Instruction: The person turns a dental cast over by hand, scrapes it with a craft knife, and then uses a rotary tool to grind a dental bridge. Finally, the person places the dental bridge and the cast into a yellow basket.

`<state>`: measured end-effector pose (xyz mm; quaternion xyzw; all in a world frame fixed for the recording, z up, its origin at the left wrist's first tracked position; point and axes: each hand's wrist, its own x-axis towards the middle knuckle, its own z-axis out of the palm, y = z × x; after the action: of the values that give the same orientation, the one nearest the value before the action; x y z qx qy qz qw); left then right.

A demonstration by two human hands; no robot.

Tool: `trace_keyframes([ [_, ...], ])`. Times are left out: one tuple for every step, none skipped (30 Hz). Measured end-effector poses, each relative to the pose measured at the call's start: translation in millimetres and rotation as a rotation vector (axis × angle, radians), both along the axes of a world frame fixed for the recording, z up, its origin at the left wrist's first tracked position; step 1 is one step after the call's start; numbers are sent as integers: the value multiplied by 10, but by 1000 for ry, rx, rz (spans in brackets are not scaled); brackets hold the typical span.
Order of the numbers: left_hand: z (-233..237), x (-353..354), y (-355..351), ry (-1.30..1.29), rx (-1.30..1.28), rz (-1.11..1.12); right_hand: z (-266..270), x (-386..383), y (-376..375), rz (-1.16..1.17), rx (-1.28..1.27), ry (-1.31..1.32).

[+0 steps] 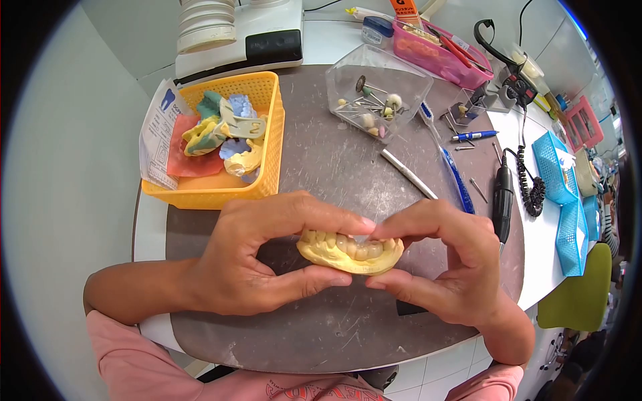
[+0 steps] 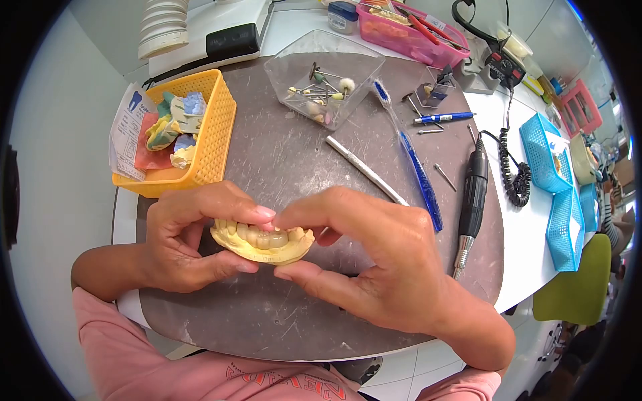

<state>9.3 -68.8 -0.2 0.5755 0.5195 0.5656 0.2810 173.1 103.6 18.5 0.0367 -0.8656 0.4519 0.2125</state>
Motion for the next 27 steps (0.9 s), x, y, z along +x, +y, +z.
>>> trace_keyframes([
  [-13, -45, 1, 87, 27, -32, 30, 10, 17, -6, 1, -1],
  [-22, -81, 4, 175, 56, -65, 93, 24, 63, -73, -103, 3],
  [-23, -85, -1, 171, 58, -73, 159, 41, 118, -141, -207, 5],
  [-23, -72, -9, 132, 37, -50, 233, 64, 196, -261, -127, 1],
  [-20, -55, -15, 92, 16, -27, 292, 85, 296, -381, -45, -5],
  [-9, -44, -24, 85, 20, -36, 291, 90, 404, -447, 131, -12],
  [19, -39, -38, 92, -5, -14, 262, 85, 430, -452, 134, -13],
  [33, -39, -40, 102, -30, 10, 219, 80, 451, -436, 256, -97],
  [39, -54, -27, 103, -30, 9, 191, 72, 459, -414, 375, -179],
  [39, -77, -12, 176, 3, -12, 168, 81, 427, -397, 472, -298],
  [40, -91, -16, 249, 34, -28, 170, 68, 384, -359, 455, -385],
  [37, -88, -28, 251, 33, -18, 168, 64, 364, -353, 441, -413],
  [31, -72, -37, 210, 19, -8, 169, 62, 347, -346, 428, -442],
  [29, -56, -42, 170, 7, 0, 185, 71, 330, -338, 431, -440],
  [28, -40, -44, 171, 11, 6, 216, 87, 317, -359, 394, -409],
  [25, -22, -46, 119, 7, 28, 248, 106, 300, -380, 356, -381],
  [25, -7, -57, 66, 4, 51, 284, 131, 273, -374, 363, -379],
  [22, -20, -57, 63, 9, 56, 318, 151, 247, -442, 144, -272],
  [22, -42, -53, 120, 22, 37, 336, 171, 227, -503, -76, -164],
  [20, -58, -53, 176, 34, 18, 342, 205, 236, -369, -61, -21],
  [21, -62, -55, 173, 37, 25, 309, 205, 216, -363, -57, -23],
  [33, -60, -56, 178, 22, 19, 254, 194, 188, -260, -128, 152],
  [42, -61, -58, 183, 6, 13, 218, 186, 147, -155, -200, 326],
  [44, -64, -59, 181, 7, 17, 219, 175, 70, -134, -188, 332],
  [44, -69, -58, 186, 3, 18, 216, 153, 64, -131, -188, 330],
  [44, -72, -59, 192, -1, 19, 212, 135, 64, -73, 13, 287],
  [44, -71, -61, 189, -3, 22, 203, 120, 63, -14, 213, 244],
])
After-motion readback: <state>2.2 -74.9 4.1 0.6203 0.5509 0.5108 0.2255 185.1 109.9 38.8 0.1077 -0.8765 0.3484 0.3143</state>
